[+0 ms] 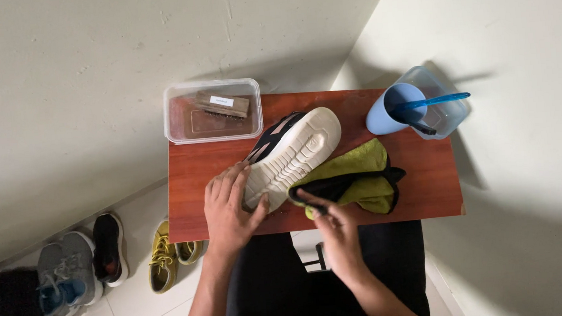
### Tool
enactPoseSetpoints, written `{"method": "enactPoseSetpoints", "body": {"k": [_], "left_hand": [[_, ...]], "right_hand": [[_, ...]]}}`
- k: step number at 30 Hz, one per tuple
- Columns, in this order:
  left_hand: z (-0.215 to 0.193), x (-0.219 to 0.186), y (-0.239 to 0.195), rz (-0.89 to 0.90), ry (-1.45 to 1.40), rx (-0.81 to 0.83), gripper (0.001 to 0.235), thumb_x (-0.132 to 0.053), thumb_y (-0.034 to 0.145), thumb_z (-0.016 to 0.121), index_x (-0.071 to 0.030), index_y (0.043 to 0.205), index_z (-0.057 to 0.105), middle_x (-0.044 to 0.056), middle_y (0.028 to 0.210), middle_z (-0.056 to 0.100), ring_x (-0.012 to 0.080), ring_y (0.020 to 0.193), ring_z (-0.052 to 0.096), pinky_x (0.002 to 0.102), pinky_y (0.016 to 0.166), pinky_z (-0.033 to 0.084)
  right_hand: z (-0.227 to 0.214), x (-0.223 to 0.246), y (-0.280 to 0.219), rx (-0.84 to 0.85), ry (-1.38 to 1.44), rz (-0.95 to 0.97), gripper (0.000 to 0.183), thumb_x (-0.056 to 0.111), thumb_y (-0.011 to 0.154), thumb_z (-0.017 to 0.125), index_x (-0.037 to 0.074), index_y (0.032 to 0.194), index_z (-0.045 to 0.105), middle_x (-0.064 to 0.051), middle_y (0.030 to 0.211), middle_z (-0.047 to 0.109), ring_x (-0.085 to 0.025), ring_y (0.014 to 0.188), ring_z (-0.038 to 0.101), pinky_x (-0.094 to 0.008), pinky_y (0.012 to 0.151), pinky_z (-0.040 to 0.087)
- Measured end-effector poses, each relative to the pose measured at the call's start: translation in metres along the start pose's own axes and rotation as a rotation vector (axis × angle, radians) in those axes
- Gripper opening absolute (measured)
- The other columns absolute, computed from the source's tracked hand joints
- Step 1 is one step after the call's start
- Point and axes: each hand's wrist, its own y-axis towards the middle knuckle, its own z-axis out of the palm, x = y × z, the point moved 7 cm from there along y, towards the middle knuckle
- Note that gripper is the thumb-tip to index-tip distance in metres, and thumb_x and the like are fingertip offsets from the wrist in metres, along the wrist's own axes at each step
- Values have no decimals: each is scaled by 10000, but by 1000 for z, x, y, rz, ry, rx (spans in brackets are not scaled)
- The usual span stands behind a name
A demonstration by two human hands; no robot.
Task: The person wipes the sole of a sneaker with a green cloth, then uses a brush to scrub the sole repeatedly. The person holds the shoe steady with one hand while scrubbing with the other.
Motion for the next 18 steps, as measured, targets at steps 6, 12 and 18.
{"method": "enactPoseSetpoints", "body": {"k": [6,12,18], "left_hand": [[-2,-2,-1,15,0,2,503,-423,948,624,-52,1287,598,114,1358,642,308,1217,621,446,995,461],[-1,1,-3,-4,-55,-83,540,-366,827,741,-76,1273,650,89,1262,678,310,1107,660,466,960,473],[1,2,-5,3,-34,-90,556,-415,858,696,-77,1296,638,92,1275,675,311,1122,656,458,956,464]], "right_hand": [[-31,13,20,-178,494,-34,244,134,997,598,-11,1178,672,-144,1121,724,-236,992,675,-324,820,541],[-31,37,37,-363,217,-143,171,124,1055,502,82,1151,637,-85,1129,712,-177,997,701,-396,999,554],[47,74,51,-159,-525,-577,179,-58,927,610,-57,1092,680,-267,1330,640,-508,1347,484,-609,1075,438]]}}
